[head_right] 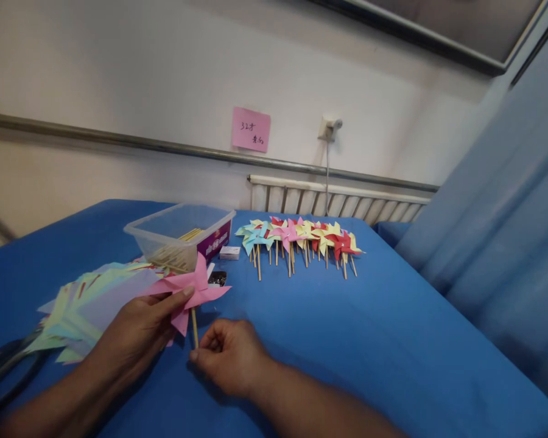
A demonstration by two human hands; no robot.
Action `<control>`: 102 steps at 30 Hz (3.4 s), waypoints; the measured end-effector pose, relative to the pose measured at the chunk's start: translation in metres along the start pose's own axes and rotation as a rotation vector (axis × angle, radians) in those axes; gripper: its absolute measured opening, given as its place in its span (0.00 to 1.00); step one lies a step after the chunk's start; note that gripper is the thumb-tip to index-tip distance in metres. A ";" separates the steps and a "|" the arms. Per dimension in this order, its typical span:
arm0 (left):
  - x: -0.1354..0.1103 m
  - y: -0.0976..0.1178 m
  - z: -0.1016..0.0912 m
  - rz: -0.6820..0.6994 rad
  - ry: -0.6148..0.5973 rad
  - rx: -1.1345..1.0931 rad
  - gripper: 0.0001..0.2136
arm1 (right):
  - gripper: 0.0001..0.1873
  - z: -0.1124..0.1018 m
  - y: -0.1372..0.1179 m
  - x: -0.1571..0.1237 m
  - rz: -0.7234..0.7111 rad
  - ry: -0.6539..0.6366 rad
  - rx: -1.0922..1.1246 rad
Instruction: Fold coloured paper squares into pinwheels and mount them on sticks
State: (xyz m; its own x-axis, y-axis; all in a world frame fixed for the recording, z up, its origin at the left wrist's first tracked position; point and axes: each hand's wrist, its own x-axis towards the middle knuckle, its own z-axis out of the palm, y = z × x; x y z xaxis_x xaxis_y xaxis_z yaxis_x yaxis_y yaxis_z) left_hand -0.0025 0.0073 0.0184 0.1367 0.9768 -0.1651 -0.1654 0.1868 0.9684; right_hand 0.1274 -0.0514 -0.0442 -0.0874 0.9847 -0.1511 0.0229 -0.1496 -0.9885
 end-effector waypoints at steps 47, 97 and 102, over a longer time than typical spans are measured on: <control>0.010 -0.019 -0.004 -0.232 -0.353 0.203 0.13 | 0.12 -0.213 0.006 0.047 0.256 0.984 -0.849; 0.026 0.026 -0.075 0.417 -0.142 1.551 0.21 | 0.05 -0.033 -0.004 -0.008 -0.262 -0.059 -0.686; 0.028 0.030 -0.075 0.387 -0.152 1.545 0.21 | 0.06 -0.032 -0.003 -0.008 -0.277 -0.065 -0.686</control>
State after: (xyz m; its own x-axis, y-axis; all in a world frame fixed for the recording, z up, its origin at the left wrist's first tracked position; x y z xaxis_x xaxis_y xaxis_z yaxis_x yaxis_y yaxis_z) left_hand -0.0773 0.0481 0.0287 0.4301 0.9013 0.0519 0.8770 -0.4308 0.2128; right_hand 0.1601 -0.0556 -0.0397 -0.2388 0.9677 0.0811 0.6067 0.2140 -0.7656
